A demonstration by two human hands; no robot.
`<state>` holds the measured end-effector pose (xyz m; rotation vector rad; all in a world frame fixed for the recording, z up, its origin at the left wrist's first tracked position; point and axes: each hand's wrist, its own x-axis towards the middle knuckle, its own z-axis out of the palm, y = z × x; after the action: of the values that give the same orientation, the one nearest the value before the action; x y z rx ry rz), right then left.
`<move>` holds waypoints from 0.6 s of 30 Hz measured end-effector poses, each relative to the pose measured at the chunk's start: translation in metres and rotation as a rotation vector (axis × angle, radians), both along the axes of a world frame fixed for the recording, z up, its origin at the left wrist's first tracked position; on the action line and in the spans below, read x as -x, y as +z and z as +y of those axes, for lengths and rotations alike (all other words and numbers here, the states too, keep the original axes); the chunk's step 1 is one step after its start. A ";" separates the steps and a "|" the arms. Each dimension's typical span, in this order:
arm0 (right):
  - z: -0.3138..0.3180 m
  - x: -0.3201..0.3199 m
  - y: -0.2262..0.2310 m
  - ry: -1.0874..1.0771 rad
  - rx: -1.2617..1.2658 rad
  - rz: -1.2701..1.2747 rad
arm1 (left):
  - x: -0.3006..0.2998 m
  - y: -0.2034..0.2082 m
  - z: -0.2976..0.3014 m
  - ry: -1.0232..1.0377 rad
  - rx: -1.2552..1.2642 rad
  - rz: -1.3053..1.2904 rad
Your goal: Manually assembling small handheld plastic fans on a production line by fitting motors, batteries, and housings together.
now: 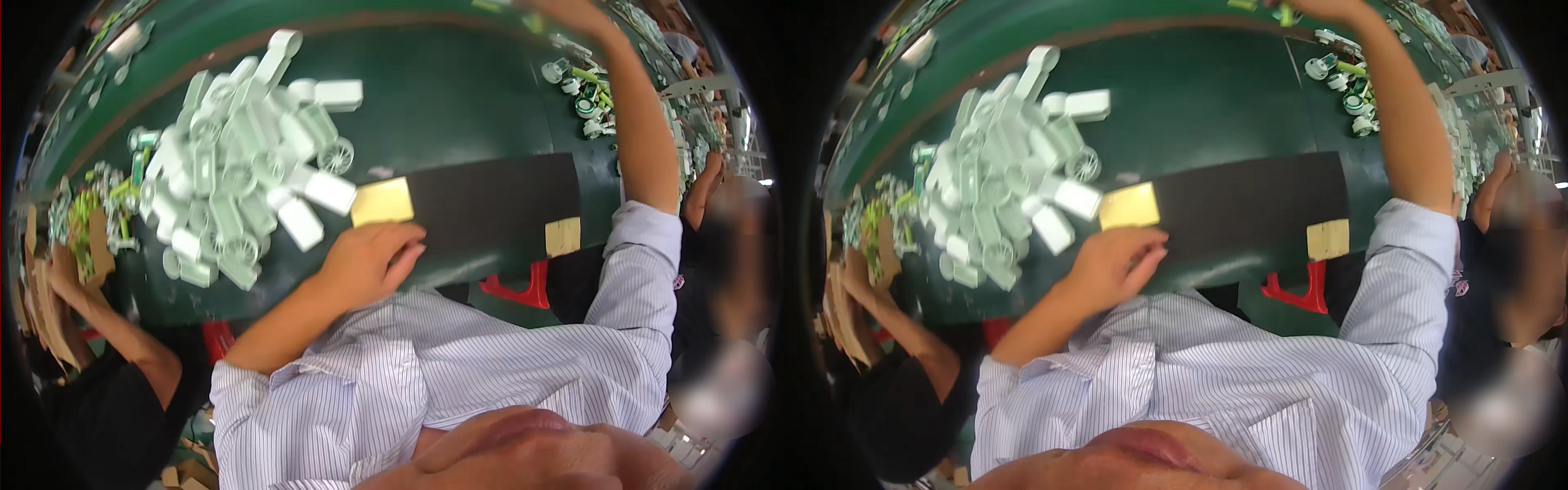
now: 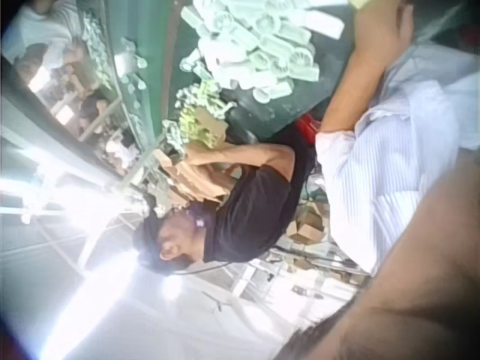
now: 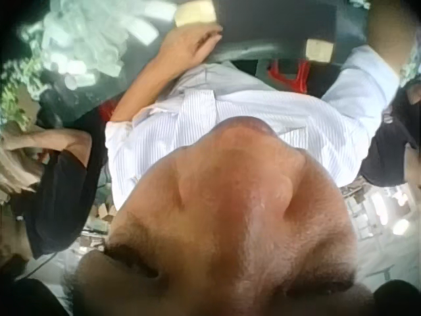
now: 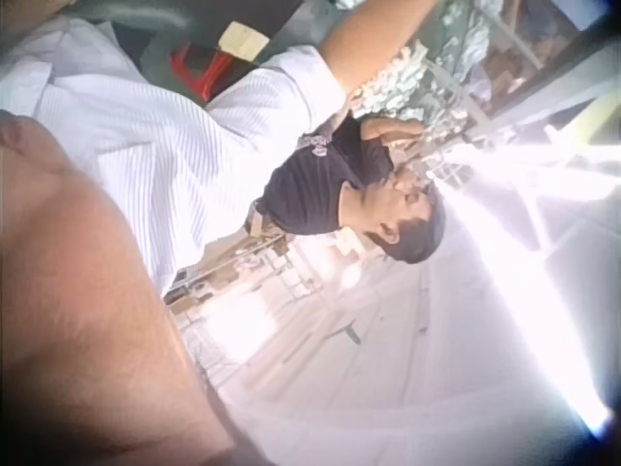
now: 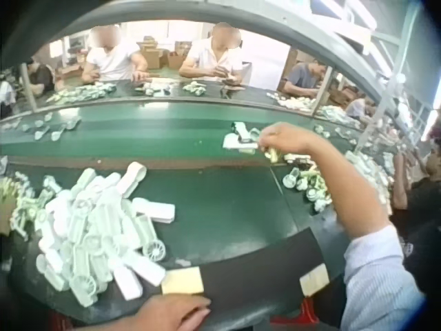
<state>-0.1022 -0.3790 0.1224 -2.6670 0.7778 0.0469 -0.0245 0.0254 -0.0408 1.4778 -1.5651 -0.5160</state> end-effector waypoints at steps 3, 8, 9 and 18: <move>0.029 0.000 -0.080 0.211 -0.015 0.067 | 0.004 -0.004 0.003 0.026 -0.088 0.086; 0.083 0.018 -0.131 0.230 0.255 -0.042 | 0.005 -0.001 0.017 0.013 -0.127 0.206; 0.085 0.018 -0.129 0.340 0.353 -0.110 | 0.005 0.006 0.020 0.010 -0.151 0.199; 0.167 0.039 -0.075 0.086 -1.121 -0.528 | 0.012 0.027 0.000 0.152 -0.118 0.456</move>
<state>-0.1408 -0.2120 0.0477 -1.5265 0.2943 -0.1516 -0.0362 0.0250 -0.0133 1.4287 -1.0731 -0.8028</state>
